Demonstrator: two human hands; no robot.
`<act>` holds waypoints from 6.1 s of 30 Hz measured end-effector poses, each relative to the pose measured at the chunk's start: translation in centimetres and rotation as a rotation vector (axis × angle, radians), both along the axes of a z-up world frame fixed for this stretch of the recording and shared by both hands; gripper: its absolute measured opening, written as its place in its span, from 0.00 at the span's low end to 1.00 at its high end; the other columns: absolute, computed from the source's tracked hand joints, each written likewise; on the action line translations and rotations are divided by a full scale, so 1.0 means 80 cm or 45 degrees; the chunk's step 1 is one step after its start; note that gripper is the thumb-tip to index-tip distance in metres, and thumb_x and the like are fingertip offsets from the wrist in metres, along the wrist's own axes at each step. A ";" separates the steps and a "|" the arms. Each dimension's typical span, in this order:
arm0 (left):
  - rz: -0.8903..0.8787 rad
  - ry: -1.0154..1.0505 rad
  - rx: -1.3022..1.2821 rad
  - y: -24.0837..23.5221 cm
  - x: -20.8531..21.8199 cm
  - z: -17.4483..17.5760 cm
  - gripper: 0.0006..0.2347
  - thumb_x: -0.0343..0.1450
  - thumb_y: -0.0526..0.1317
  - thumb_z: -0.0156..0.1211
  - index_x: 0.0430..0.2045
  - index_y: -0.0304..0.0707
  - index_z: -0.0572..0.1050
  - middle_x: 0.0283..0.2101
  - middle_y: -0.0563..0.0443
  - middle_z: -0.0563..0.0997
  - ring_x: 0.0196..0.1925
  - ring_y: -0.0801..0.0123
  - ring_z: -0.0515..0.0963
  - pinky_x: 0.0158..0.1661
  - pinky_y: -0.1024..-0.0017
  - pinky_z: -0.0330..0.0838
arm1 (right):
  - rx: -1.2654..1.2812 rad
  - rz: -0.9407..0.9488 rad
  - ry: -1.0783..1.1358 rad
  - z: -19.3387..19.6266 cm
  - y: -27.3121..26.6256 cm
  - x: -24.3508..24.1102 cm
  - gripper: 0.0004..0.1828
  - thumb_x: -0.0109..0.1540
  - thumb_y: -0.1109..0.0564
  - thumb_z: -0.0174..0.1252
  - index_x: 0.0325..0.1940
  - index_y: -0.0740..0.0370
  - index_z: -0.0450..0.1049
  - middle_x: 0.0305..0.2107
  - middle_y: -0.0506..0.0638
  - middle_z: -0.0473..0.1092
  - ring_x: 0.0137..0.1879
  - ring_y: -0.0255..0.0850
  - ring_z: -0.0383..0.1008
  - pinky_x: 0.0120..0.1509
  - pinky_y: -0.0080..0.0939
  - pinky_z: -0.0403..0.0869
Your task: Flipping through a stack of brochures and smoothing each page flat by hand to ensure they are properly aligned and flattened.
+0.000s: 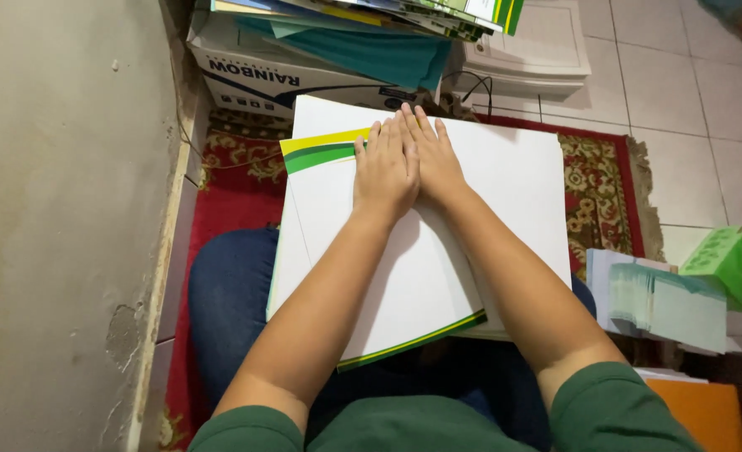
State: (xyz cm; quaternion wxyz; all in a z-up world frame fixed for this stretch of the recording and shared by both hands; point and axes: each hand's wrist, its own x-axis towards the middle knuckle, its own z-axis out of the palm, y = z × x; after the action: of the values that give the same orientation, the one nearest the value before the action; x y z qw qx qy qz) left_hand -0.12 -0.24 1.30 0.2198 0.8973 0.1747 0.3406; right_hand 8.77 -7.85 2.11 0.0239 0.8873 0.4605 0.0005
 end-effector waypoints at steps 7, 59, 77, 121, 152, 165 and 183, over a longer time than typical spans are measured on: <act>0.040 -0.005 0.101 0.003 0.015 -0.041 0.20 0.77 0.46 0.39 0.59 0.33 0.69 0.58 0.39 0.76 0.65 0.50 0.72 0.63 0.48 0.59 | 0.054 -0.018 0.009 0.033 -0.051 -0.067 0.42 0.64 0.46 0.48 0.80 0.63 0.47 0.77 0.58 0.42 0.81 0.54 0.40 0.80 0.60 0.45; -0.123 0.131 -0.253 0.061 0.000 0.027 0.16 0.76 0.46 0.37 0.33 0.37 0.75 0.22 0.40 0.80 0.23 0.42 0.76 0.29 0.54 0.69 | 0.694 0.516 -1.064 0.206 0.049 0.130 0.23 0.57 0.71 0.57 0.57 0.66 0.77 0.38 0.59 0.77 0.36 0.51 0.73 0.43 0.45 0.75; -0.340 -0.587 -0.358 0.032 -0.003 0.036 0.09 0.75 0.43 0.45 0.40 0.42 0.72 0.30 0.37 0.78 0.35 0.42 0.81 0.38 0.54 0.74 | 1.218 0.043 1.075 0.079 -0.022 -0.110 0.33 0.74 0.48 0.37 0.80 0.64 0.43 0.76 0.62 0.38 0.81 0.57 0.33 0.83 0.57 0.38; -0.704 0.262 0.147 -0.064 -0.056 0.058 0.23 0.74 0.33 0.47 0.66 0.26 0.63 0.70 0.27 0.62 0.73 0.39 0.61 0.70 0.49 0.51 | 0.495 -0.975 -0.197 0.018 -0.340 -0.174 0.34 0.65 0.40 0.55 0.65 0.68 0.69 0.53 0.60 0.67 0.54 0.59 0.70 0.50 0.60 0.73; -0.646 -0.072 -2.019 0.119 -0.121 -0.018 0.32 0.75 0.67 0.28 0.37 0.45 0.79 0.38 0.47 0.84 0.39 0.61 0.83 0.37 0.75 0.75 | 0.991 -0.394 0.958 0.113 -0.201 -0.255 0.24 0.67 0.51 0.47 0.66 0.58 0.69 0.71 0.62 0.56 0.78 0.64 0.48 0.75 0.66 0.55; -0.046 0.430 -1.089 0.151 -0.188 0.002 0.11 0.70 0.48 0.63 0.40 0.44 0.82 0.29 0.50 0.83 0.33 0.65 0.84 0.34 0.66 0.77 | 0.860 -0.375 0.640 0.079 -0.198 -0.238 0.24 0.70 0.49 0.45 0.68 0.59 0.66 0.67 0.62 0.61 0.76 0.59 0.54 0.77 0.61 0.54; -0.138 0.081 0.099 0.024 -0.142 0.059 0.21 0.68 0.36 0.60 0.53 0.14 0.72 0.51 0.18 0.75 0.56 0.28 0.75 0.59 0.44 0.65 | 0.253 -0.159 0.264 0.043 -0.181 -0.213 0.41 0.69 0.30 0.27 0.79 0.57 0.47 0.76 0.58 0.45 0.81 0.55 0.40 0.81 0.57 0.37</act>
State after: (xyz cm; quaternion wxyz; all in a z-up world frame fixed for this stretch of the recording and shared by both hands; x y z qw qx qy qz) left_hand -11.44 1.71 5.99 0.1971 0.9237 0.1192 0.3061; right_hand -8.27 -22.35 5.54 -0.1118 0.9074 0.4023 -0.0470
